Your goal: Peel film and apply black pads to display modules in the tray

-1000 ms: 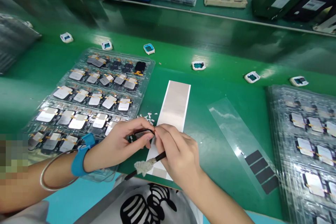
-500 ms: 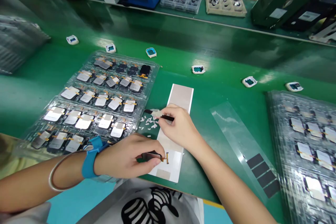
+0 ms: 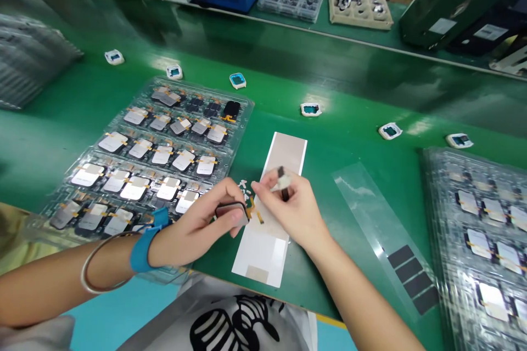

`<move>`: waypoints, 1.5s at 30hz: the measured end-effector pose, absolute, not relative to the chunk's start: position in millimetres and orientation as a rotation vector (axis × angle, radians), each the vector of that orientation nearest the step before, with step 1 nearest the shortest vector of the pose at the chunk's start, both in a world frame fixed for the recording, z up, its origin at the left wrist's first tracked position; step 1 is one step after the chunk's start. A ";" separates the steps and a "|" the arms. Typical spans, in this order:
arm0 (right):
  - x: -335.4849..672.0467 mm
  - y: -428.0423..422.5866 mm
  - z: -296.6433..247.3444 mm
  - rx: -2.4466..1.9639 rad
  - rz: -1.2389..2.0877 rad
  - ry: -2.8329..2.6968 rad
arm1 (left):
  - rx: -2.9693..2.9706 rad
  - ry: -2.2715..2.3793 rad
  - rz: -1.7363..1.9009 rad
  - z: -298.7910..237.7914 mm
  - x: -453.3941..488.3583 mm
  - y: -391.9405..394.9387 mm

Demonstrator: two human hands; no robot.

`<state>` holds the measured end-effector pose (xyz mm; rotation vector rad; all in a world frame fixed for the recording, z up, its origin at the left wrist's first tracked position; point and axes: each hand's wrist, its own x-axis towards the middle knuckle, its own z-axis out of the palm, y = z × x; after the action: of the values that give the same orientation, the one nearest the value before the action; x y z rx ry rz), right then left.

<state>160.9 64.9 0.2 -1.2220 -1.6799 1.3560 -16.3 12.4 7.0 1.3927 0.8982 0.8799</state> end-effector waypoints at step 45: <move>155.2 22.1 -8.5 -1.202 1.452 -1.396 | 1.239 0.808 0.769 3.3 -12.2 17.3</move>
<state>155.2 22.1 -8.5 -1.2021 -1.3961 1.4519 -12.2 17.3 3.3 1.2388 0.8082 0.7694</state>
